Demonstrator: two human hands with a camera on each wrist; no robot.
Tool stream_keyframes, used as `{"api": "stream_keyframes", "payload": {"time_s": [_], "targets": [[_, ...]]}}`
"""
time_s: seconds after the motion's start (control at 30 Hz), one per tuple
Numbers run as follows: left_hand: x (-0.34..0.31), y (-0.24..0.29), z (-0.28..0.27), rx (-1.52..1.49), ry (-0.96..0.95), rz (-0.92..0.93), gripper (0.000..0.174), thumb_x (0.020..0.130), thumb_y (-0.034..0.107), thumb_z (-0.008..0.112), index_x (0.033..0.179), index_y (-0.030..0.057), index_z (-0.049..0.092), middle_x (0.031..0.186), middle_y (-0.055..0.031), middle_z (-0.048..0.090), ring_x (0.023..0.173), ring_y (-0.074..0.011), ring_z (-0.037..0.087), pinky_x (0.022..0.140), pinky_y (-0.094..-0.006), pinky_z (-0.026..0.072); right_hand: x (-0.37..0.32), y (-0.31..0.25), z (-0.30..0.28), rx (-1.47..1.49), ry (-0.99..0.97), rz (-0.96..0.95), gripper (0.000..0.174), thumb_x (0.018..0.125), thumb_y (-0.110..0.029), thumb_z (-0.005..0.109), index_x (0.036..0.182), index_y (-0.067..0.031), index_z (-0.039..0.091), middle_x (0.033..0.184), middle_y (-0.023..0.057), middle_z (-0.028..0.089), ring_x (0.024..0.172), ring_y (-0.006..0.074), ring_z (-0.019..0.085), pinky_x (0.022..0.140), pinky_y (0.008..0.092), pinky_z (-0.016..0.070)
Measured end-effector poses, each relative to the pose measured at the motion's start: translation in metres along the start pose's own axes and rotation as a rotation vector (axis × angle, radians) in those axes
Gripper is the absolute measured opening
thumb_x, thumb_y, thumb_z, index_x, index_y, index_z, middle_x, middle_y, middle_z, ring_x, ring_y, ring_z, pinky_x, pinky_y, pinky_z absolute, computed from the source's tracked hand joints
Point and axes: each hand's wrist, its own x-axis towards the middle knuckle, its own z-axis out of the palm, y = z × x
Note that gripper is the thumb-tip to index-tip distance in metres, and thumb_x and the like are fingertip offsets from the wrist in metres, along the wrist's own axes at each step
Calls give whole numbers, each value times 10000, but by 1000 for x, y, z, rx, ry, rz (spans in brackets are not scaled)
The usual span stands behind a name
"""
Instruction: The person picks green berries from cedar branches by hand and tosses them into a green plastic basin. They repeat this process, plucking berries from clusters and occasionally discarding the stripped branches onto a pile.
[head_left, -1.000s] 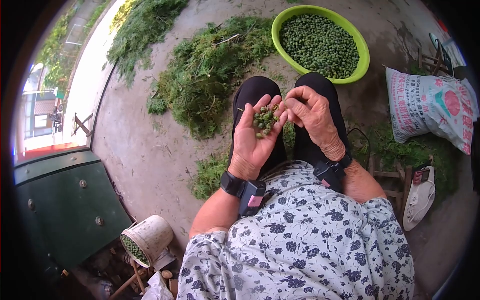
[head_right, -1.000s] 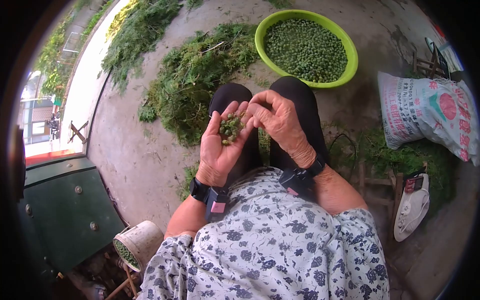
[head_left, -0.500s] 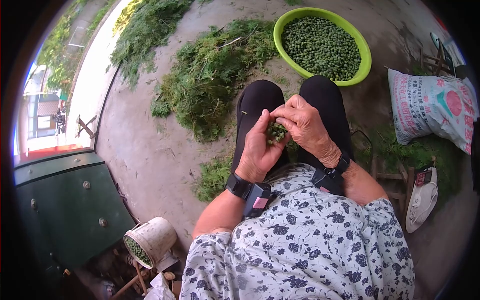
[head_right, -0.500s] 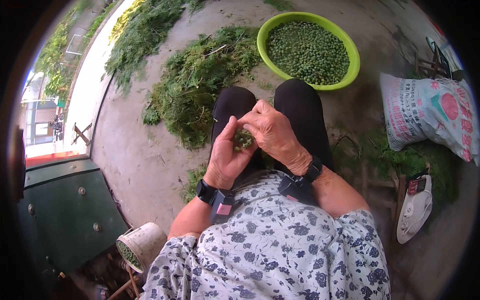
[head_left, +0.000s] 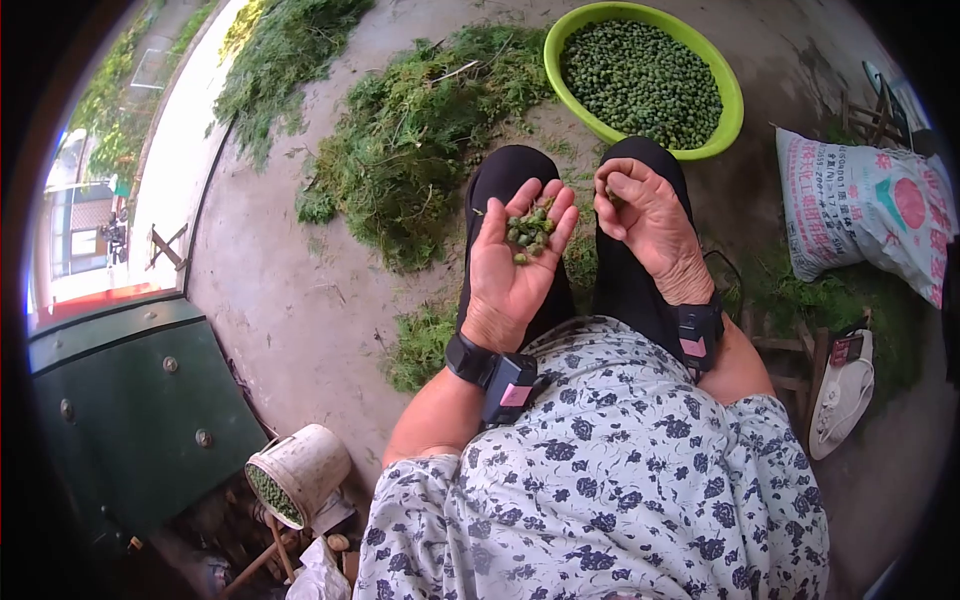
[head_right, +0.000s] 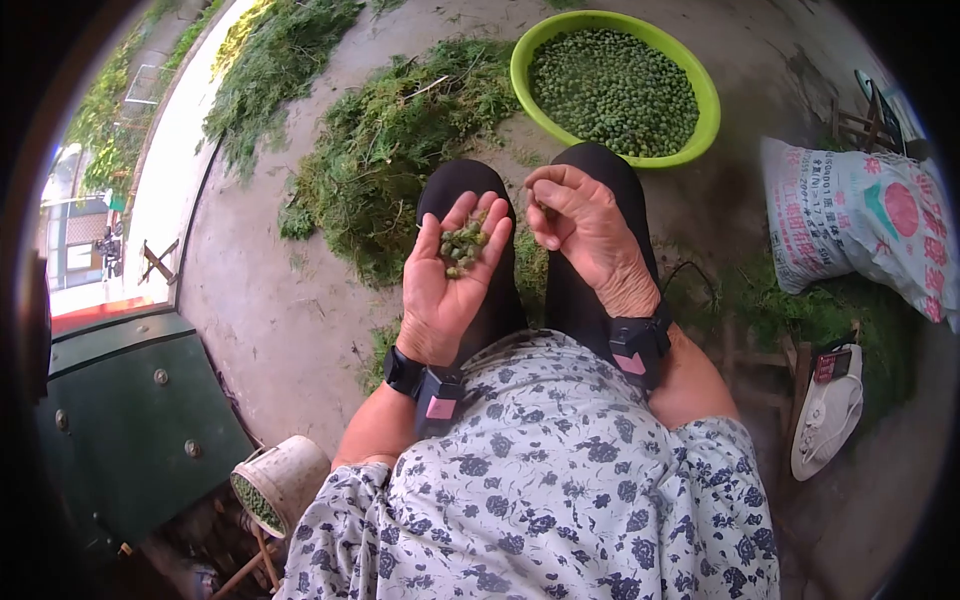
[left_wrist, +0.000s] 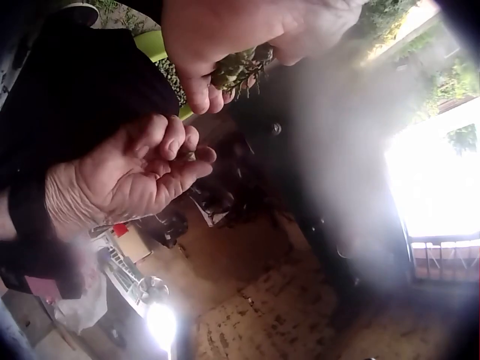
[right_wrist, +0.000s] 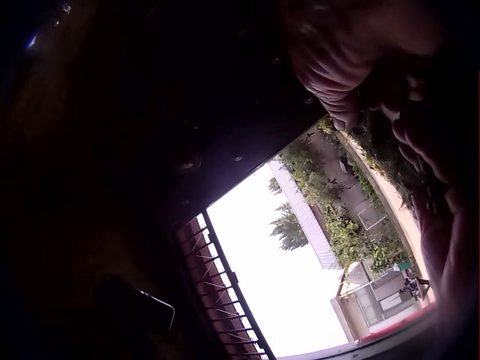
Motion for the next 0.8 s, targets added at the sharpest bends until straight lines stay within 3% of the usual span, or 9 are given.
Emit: {"api": "stream_keyframes", "payload": {"time_s": [0.03,0.13,0.17,0.27,0.3,0.5,0.6,0.7,0.8], "targets": [[0,0,-1,9,-7,0,509,994,352,327,1318,-40,345,1364,-243,375,1266,-363,386,1067,-480,341,-3,-3,-1,-181,32,80,99,873,-85,590,923,-3,611,814,41,613,682,128,583,581,261,471],[1,2,-6,76,-62,-9,521,994,373,313,1322,-30,340,1349,-211,395,1253,-337,407,1049,-456,363,-10,4,29,-664,39,-116,108,852,-83,619,920,0,630,753,10,587,709,120,591,590,257,476],[1,2,-8,104,-86,-15,526,994,384,308,1318,-29,344,1339,-197,408,1245,-326,418,1040,-444,374,-3,16,16,-1057,-57,-449,110,819,-53,632,923,-20,643,748,35,580,699,140,598,606,263,482],[1,-1,-4,117,-50,-5,517,997,380,299,1321,-19,348,1339,-187,414,1248,-307,417,1038,-420,372,-10,19,34,-1203,16,-382,157,776,-30,649,932,-50,643,790,77,582,725,170,604,631,279,481],[1,-1,-4,106,-40,-3,515,997,379,299,1321,-18,349,1338,-186,416,1248,-304,417,1042,-416,368,-8,23,31,-1215,8,-468,169,759,-10,648,923,-51,639,824,94,583,722,204,605,635,287,480],[2,-1,-5,86,-39,1,514,995,380,304,1316,-18,355,1325,-185,426,1253,-303,413,1050,-406,361,-7,24,24,-1241,-50,-504,144,768,-23,638,911,-39,629,815,80,584,672,186,598,601,279,472],[1,-1,-4,90,-34,2,512,993,382,314,1302,-23,364,1307,-187,436,1256,-316,409,1044,-416,369,-6,23,18,-953,16,-262,85,802,-40,622,885,-19,626,821,50,600,641,130,580,551,254,454],[1,-2,0,81,-5,7,502,991,380,326,1283,-25,382,1287,-188,446,1253,-328,408,1035,-424,381,-6,10,12,-53,-4,110,102,818,-50,633,911,-17,608,812,20,594,651,87,535,511,198,403],[2,-2,-3,123,-6,-4,490,991,377,334,1253,-29,415,1268,-188,460,1228,-325,428,1027,-425,389,-5,7,17,-2,18,86,104,823,-63,640,913,-16,616,801,25,596,636,78,530,461,189,361]]}}
